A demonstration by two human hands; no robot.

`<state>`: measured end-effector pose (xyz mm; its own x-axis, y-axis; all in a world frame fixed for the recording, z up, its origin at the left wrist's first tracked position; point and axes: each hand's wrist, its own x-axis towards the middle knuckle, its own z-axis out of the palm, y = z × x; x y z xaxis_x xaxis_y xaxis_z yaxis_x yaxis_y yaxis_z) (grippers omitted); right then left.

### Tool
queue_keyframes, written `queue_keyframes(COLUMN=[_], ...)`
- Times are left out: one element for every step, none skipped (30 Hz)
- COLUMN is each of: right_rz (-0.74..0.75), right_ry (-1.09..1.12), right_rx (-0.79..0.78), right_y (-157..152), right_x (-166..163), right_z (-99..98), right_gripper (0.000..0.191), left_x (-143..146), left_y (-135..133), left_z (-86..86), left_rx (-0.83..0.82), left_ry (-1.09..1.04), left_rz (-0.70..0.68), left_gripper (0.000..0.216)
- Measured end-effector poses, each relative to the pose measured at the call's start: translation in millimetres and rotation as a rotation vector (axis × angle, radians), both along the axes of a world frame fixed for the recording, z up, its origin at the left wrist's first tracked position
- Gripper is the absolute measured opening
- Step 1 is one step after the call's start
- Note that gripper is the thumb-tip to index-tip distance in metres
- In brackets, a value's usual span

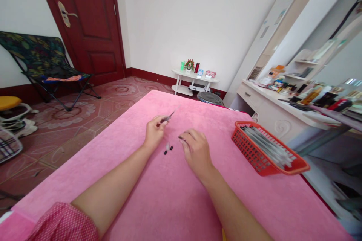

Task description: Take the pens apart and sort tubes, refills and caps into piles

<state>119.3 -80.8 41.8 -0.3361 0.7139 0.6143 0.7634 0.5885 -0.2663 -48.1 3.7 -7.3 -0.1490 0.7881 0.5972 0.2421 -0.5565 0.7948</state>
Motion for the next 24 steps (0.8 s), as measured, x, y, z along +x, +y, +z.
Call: queue_keyframes(right_rz=[0.036, 0.067, 0.094, 0.119, 0.145, 0.165, 0.179, 0.190, 0.196, 0.197, 0.195, 0.191, 0.187, 0.182, 0.178, 0.176, 0.177, 0.176, 0.173, 0.165, 0.154, 0.141, 0.127, 0.112], right_ry=[-0.024, -0.050, -0.074, -0.097, -0.120, -0.140, -0.159, -0.175, -0.187, -0.190, -0.186, -0.177, -0.165, -0.154, -0.143, -0.134, -0.125, -0.113, -0.097, -0.078, -0.058, -0.038, -0.018, 0.005], right_rx=[-0.062, -0.116, -0.157, -0.184, -0.200, -0.208, -0.215, -0.223, -0.234, -0.246, -0.259, -0.271, -0.282, -0.291, -0.298, -0.306, -0.315, -0.322, -0.331, -0.338, -0.348, -0.359, -0.369, -0.379], right_y=[1, 2, 3, 5, 6, 8, 9, 11, 12, 14, 15, 16, 16, 16, 16, 16, 15, 15, 15, 15, 16, 17, 19, 21], right_x=[-3, -6, -10, -12, -15, -17, -19, -21, -22, -23, -24, -24, -23, -21, -19, -16, -12, -7, -1, 5, 12, 18, 25, 30], right_z=[-4.5, -9.5, -14.7, -19.8, -24.6, -29.0, -32.8, -35.9, -38.4, -40.2, -41.5, -42.1, -42.3, -42.1, -41.5, -40.8, -39.9, -39.1, -38.3, -37.7, -37.2, -36.9, -36.6, -36.3], right_gripper=[0.019, 0.024, 0.028, 0.032, 0.035, 0.037, 0.037, 0.036, 0.032, 0.028, 0.024, 0.021, 0.019, 0.018, 0.018, 0.019, 0.020, 0.022, 0.023, 0.024, 0.024, 0.025, 0.025, 0.027], left_x=[-2, -4, -5, -6, -6, -5, -5, -4, -3, -3, -3, -3, -3, -3, -3, -4, -4, -4, -5, -5, -5, -5, -5, -5], left_y=[3, 6, 8, 9, 9, 9, 8, 8, 7, 7, 6, 6, 5, 5, 5, 4, 4, 4, 4, 3, 3, 2, 1, -1], left_z=[-1.5, -2.8, -4.0, -4.9, -5.6, -6.0, -6.1, -6.1, -6.0, -5.9, -5.7, -5.5, -5.2, -5.0, -4.7, -4.4, -4.1, -3.7, -3.4, -2.9, -2.4, -1.7, -1.0, -0.1], left_rx=[-0.013, -0.023, -0.029, -0.032, -0.034, -0.035, -0.035, -0.032, -0.029, -0.027, -0.026, -0.028, -0.031, -0.035, -0.039, -0.042, -0.044, -0.044, -0.042, -0.038, -0.031, -0.021, -0.007, 0.011], left_ry=[-0.072, -0.126, -0.161, -0.181, -0.187, -0.183, -0.173, -0.160, -0.146, -0.134, -0.126, -0.122, -0.122, -0.123, -0.125, -0.128, -0.128, -0.123, -0.113, -0.095, -0.071, -0.042, -0.011, 0.024], left_rz=[0.022, 0.034, 0.036, 0.032, 0.025, 0.018, 0.012, 0.009, 0.007, 0.008, 0.009, 0.009, 0.008, 0.006, 0.002, -0.001, -0.002, -0.001, 0.002, 0.006, 0.009, 0.008, 0.003, -0.007], left_gripper=[0.021, 0.022, 0.023, 0.024, 0.024, 0.024, 0.023, 0.023, 0.022, 0.021, 0.021, 0.021, 0.022, 0.022, 0.022, 0.022, 0.022, 0.021, 0.021, 0.021, 0.021, 0.021, 0.021, 0.021])
